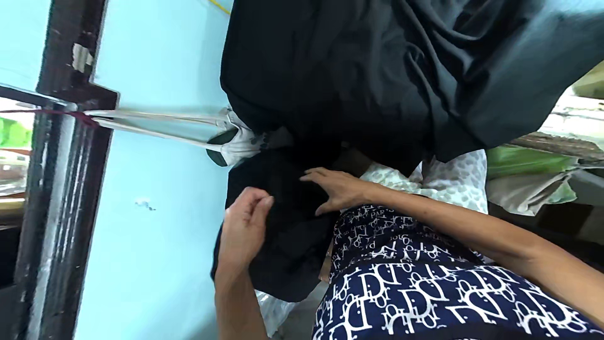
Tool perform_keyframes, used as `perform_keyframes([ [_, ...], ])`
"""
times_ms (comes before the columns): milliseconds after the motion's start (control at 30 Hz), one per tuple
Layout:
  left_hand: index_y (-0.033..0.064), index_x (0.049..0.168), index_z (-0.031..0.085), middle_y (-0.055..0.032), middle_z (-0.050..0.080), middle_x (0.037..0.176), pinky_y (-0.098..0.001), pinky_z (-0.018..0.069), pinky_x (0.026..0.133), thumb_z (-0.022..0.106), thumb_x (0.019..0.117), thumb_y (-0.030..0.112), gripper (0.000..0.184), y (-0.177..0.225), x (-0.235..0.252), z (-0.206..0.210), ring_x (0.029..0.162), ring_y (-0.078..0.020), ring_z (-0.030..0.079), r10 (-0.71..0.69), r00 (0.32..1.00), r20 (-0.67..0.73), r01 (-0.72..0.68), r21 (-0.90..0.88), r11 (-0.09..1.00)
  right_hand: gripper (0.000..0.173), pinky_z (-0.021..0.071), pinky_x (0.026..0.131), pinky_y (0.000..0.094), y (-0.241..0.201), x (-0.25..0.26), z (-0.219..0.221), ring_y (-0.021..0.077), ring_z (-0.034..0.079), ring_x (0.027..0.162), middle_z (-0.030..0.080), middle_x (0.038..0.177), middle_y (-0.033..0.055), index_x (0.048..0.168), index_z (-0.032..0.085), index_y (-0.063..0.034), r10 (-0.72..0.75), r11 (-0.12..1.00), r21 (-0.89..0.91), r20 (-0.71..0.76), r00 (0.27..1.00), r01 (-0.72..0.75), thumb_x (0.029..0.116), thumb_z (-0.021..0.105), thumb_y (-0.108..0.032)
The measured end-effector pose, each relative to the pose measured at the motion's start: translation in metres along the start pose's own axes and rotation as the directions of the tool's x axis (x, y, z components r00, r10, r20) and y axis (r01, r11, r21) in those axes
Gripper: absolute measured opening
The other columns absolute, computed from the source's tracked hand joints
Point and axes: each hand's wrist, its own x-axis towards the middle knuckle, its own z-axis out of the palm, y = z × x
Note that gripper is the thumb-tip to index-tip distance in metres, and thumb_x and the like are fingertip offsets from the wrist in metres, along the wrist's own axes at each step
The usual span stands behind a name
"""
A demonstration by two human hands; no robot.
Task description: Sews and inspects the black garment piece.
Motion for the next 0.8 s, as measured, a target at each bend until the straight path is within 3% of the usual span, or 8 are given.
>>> perform_keyframes([
  [67,0.0035,0.097,0.062,0.0033,0.053,0.071,-0.0192,0.0428,0.058,0.054,0.1029,0.015,0.015,0.017,0.004,0.009,0.060,0.0006,0.049,0.061,0.998,0.034,-0.063,0.072,0.995,0.077,0.0486,0.105,0.0516,-0.035,0.001,-0.001,0.0338,0.057,0.130,0.053,0.147,0.0202,0.143,0.056,-0.0020,-0.197,0.979,0.041,-0.046,0.979,0.199,0.0804,0.086,-0.034],
  [200,0.0066,0.097,0.060,0.0062,0.051,0.072,-0.0154,0.0402,0.057,0.053,0.1037,0.015,0.013,0.014,0.001,0.009,0.061,0.0030,0.047,0.050,0.998,-0.025,-0.049,0.015,0.999,0.017,0.0530,0.072,0.0529,-0.049,0.013,0.008,0.0303,0.069,0.076,0.070,0.079,0.0132,0.094,0.070,0.0000,-0.288,0.947,-0.205,-0.209,0.935,0.246,0.0817,0.078,-0.009],
  [300,0.0131,0.091,0.060,0.0113,0.056,0.075,-0.0138,0.0476,0.060,0.063,0.0940,0.015,0.005,-0.010,-0.014,0.002,0.064,0.0056,0.054,0.018,1.000,-0.011,-0.020,-0.132,0.991,0.016,0.0450,0.098,0.0596,-0.006,0.021,0.001,0.0378,0.070,0.086,0.072,0.083,0.0181,0.096,0.071,0.0003,-0.094,0.910,-0.414,-0.237,0.967,-0.013,0.0816,0.075,-0.005],
  [367,0.0103,0.096,0.065,0.0044,0.066,0.086,-0.0242,0.0572,0.071,0.079,0.0826,0.018,0.020,-0.026,-0.026,-0.011,0.077,-0.0027,0.065,-0.076,0.995,0.068,0.076,-0.002,0.997,0.019,0.0397,0.106,0.0619,0.017,0.021,-0.012,0.0409,0.070,0.094,0.073,0.091,0.0205,0.105,0.071,0.0006,0.027,0.883,-0.449,-0.246,0.969,-0.139,0.0866,0.069,-0.003],
  [433,-0.0004,0.108,0.070,-0.0188,0.072,0.098,-0.0565,0.0546,0.084,0.085,0.0828,0.015,0.033,-0.045,-0.033,-0.022,0.092,-0.0329,0.070,-0.260,0.962,0.077,0.228,0.294,0.928,0.018,0.0436,0.101,0.0617,0.021,0.022,-0.023,0.0398,0.071,0.090,0.073,0.088,0.0192,0.105,0.071,-0.0007,-0.049,0.871,-0.481,-0.289,0.956,-0.101,0.0873,0.067,-0.001],
  [533,-0.0062,0.112,0.070,-0.0371,0.066,0.112,-0.0786,0.0427,0.090,0.070,0.0904,0.003,0.023,-0.102,-0.046,-0.039,0.110,-0.0596,0.061,-0.443,0.873,-0.206,0.478,0.546,0.688,0.016,0.0489,0.093,0.0559,-0.017,0.028,-0.033,0.0348,0.072,0.083,0.073,0.083,0.0153,0.102,0.072,-0.0027,-0.303,0.846,-0.521,-0.298,0.905,0.112,0.0894,0.064,0.002],
  [700,-0.0012,0.127,0.066,-0.0308,0.059,0.136,-0.0688,0.0412,0.104,0.045,0.1040,0.017,0.037,-0.189,-0.122,-0.117,0.131,-0.0497,0.053,-0.443,0.555,-0.704,0.812,0.343,0.472,0.012,0.0529,0.085,0.0496,-0.096,0.027,0.004,0.0278,0.071,0.077,0.070,0.075,0.0091,0.094,0.074,-0.0076,-0.534,0.735,-0.556,-0.123,0.836,0.388,0.0902,0.068,0.001],
  [800,-0.0017,0.119,0.070,-0.0256,0.068,0.122,-0.0534,0.0501,0.100,0.049,0.0999,0.021,0.036,-0.186,-0.174,-0.171,0.119,-0.0390,0.064,-0.217,0.455,-0.864,0.819,0.311,0.481,0.013,0.0540,0.078,0.0464,-0.114,0.017,0.011,0.0253,0.069,0.071,0.067,0.070,0.0073,0.098,0.073,-0.0080,-0.584,0.706,-0.534,-0.067,0.809,0.466,0.0924,0.065,0.001],
])
